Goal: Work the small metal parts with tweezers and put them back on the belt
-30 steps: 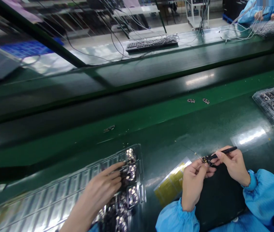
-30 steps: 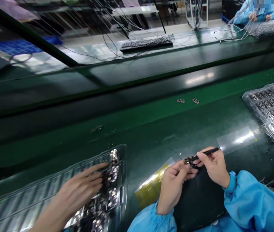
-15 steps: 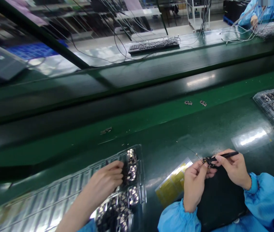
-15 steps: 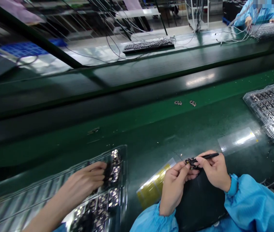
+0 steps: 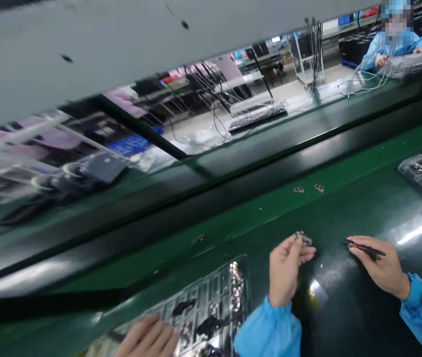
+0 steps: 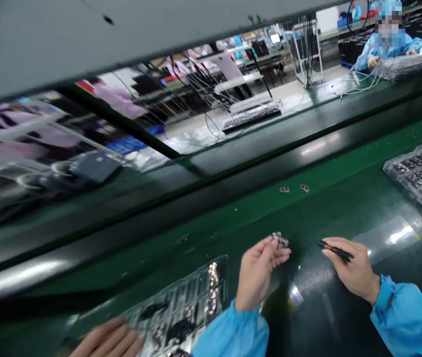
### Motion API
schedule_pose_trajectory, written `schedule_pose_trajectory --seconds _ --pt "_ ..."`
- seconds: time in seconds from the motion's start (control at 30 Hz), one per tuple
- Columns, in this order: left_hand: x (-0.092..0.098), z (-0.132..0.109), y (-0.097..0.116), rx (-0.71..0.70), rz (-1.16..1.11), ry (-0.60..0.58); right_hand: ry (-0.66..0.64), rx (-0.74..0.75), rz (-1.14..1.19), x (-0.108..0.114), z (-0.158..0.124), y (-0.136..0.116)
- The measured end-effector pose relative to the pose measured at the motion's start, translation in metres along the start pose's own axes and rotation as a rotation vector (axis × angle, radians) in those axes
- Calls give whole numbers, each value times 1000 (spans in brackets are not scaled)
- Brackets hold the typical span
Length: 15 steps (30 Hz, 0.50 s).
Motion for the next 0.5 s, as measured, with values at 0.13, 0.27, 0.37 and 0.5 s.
schedule_pose_trajectory --seconds 0.13,0.27,0.37,0.5 --pt "57 74 48 -108 216 129 -20 -28 4 -8 -4 7" --pt "71 115 80 -244 476 151 -3 -18 -52 -8 -8 8" --pt "35 134 87 -355 637 48 -3 -11 -117 -5 -14 11" --pt "-9 163 87 -402 748 -58 -39 -3 -149 -4 -21 21"
Point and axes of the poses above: each hand's wrist, its own z-axis towards the middle knuckle, its own x-axis out of the back of the hand, y = z × x, the point moved 10 cm from there along z, towards the middle knuckle, and after that the axes turned 1 degree about x, right-handed, at the moved point
